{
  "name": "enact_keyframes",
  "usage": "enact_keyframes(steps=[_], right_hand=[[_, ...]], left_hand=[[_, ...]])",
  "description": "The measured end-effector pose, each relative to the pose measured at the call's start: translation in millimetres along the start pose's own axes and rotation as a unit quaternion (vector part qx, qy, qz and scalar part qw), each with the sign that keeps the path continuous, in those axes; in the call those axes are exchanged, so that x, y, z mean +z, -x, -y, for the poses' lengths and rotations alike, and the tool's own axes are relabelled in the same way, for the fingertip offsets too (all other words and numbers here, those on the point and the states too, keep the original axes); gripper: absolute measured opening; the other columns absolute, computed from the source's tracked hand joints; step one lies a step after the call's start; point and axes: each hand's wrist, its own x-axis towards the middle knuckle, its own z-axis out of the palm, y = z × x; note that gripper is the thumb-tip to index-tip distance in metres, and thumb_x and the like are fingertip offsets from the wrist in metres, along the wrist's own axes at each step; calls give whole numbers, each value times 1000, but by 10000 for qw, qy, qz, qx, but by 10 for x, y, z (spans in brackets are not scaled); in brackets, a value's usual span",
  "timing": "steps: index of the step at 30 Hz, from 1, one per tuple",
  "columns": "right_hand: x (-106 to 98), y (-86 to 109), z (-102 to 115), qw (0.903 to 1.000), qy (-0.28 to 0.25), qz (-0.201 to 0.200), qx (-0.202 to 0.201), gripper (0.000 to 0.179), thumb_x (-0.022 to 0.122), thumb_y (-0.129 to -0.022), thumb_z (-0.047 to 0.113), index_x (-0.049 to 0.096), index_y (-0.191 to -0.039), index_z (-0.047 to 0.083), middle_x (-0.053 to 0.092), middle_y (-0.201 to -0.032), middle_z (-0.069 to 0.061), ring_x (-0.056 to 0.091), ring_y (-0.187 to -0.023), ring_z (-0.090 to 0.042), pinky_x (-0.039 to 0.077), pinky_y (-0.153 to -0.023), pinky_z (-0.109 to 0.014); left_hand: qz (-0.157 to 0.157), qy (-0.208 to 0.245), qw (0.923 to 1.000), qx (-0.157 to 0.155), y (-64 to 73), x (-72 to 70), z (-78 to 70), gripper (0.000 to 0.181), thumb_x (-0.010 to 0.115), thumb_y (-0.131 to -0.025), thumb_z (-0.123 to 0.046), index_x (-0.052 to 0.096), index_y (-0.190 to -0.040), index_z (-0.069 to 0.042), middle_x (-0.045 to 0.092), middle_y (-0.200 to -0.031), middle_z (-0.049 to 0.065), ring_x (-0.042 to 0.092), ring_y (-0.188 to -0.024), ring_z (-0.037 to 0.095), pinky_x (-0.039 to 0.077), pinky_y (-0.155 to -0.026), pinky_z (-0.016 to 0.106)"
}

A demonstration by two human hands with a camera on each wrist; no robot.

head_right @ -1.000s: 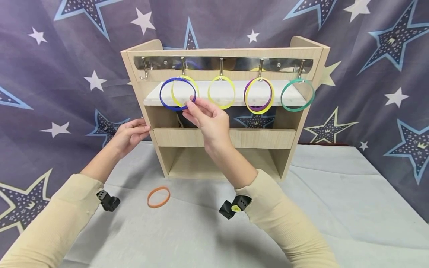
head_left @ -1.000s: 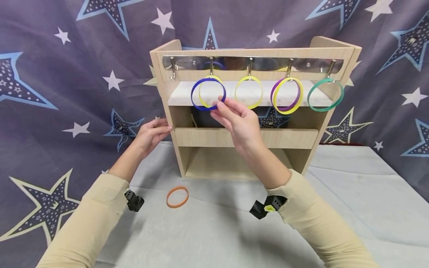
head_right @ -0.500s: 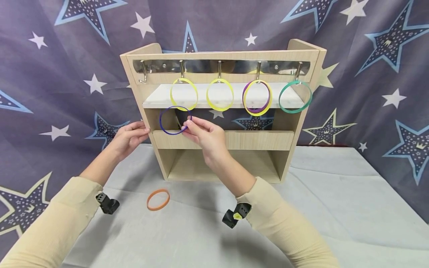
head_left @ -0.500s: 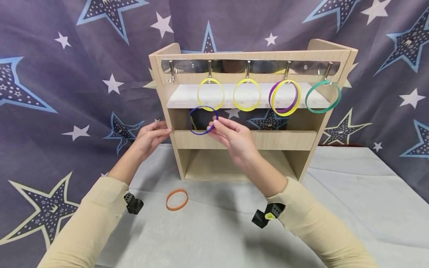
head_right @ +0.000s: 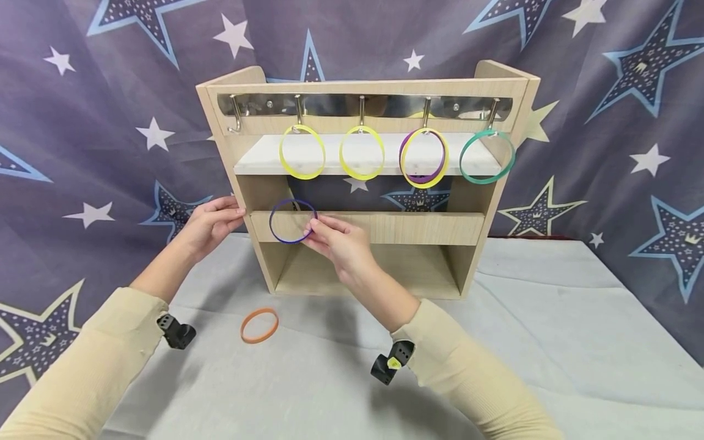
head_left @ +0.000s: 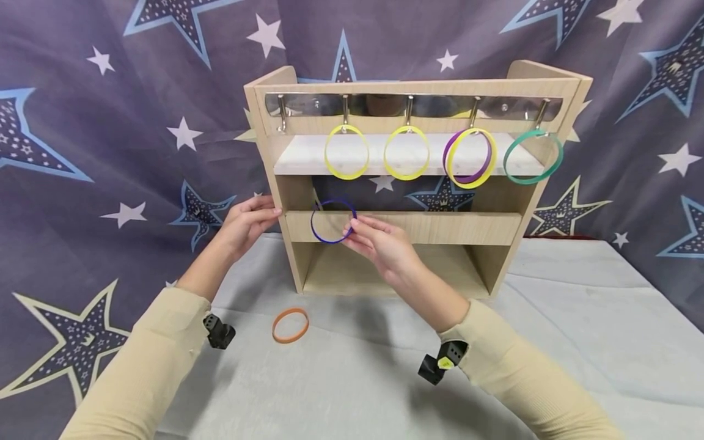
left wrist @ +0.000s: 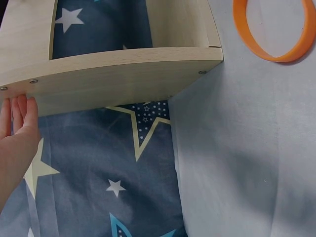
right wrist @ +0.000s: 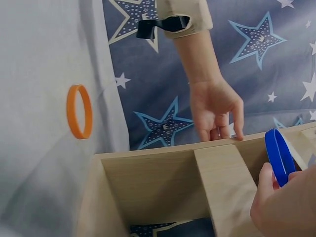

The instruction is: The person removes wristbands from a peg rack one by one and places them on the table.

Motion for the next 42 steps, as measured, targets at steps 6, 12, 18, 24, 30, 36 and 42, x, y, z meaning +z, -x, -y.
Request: enact_keyframes(steps=[6,12,18,24,30,36,42], right_hand=[[-42,-16,-50,9997,19,-43,251,40,55,-93,-5,49,-132,-10,69,-84,-5,68,-86,-16,53,-99,-36],[-100,-27,-110,9990,86,166,406,40,52,-94,-5,46,-133,-12,68,-77,-2,68,-75,-11,47,-107,-42],[-153,-38,-256,9963,451,381,631,37,54,-93,-5,49,-130,-12,70,-74,0,69,-74,-10,49,-104,-41],[-223,-38,-442,9925,794,453,811,37,55,-92,-7,51,-128,-14,70,-76,-2,69,-74,-11,60,-85,-29],[-295,-30,-639,9870,1186,414,999,34,59,-90,-5,56,-123,-14,70,-74,-2,69,-71,-11,57,-92,-37],[-362,-34,-830,9835,1365,412,1115,33,60,-89,-6,55,-120,-17,70,-79,-8,68,-70,-13,57,-91,-38],[-443,-48,-1012,9779,1602,478,1252,36,59,-89,-6,52,-122,-18,69,-104,-28,69,-76,-16,60,-84,-35]], left_hand=[[-25,7,10000,-4,-3,8,-19,51,54,-93,0,32,-137,11,57,-106,-1,62,-95,3,52,-88,11],[-14,19,10000,-14,-7,12,-54,49,54,-93,0,33,-136,10,54,-109,1,61,-96,3,51,-89,11],[21,172,9998,56,-18,8,-79,32,55,-92,1,45,-123,2,60,-104,-2,63,-95,5,53,-88,13],[22,253,9997,58,-34,20,-33,33,52,-92,4,44,-124,3,58,-104,-1,62,-94,5,53,-88,13],[-55,213,9997,-41,-27,18,17,38,51,-93,4,40,-129,5,56,-107,0,62,-95,4,53,-87,12],[-67,221,9997,-27,-16,8,10,37,53,-93,3,41,-128,4,56,-108,0,62,-95,4,53,-87,12],[-84,275,9996,-29,-25,13,6,33,52,-93,4,43,-124,2,57,-106,0,62,-94,4,53,-87,12]])
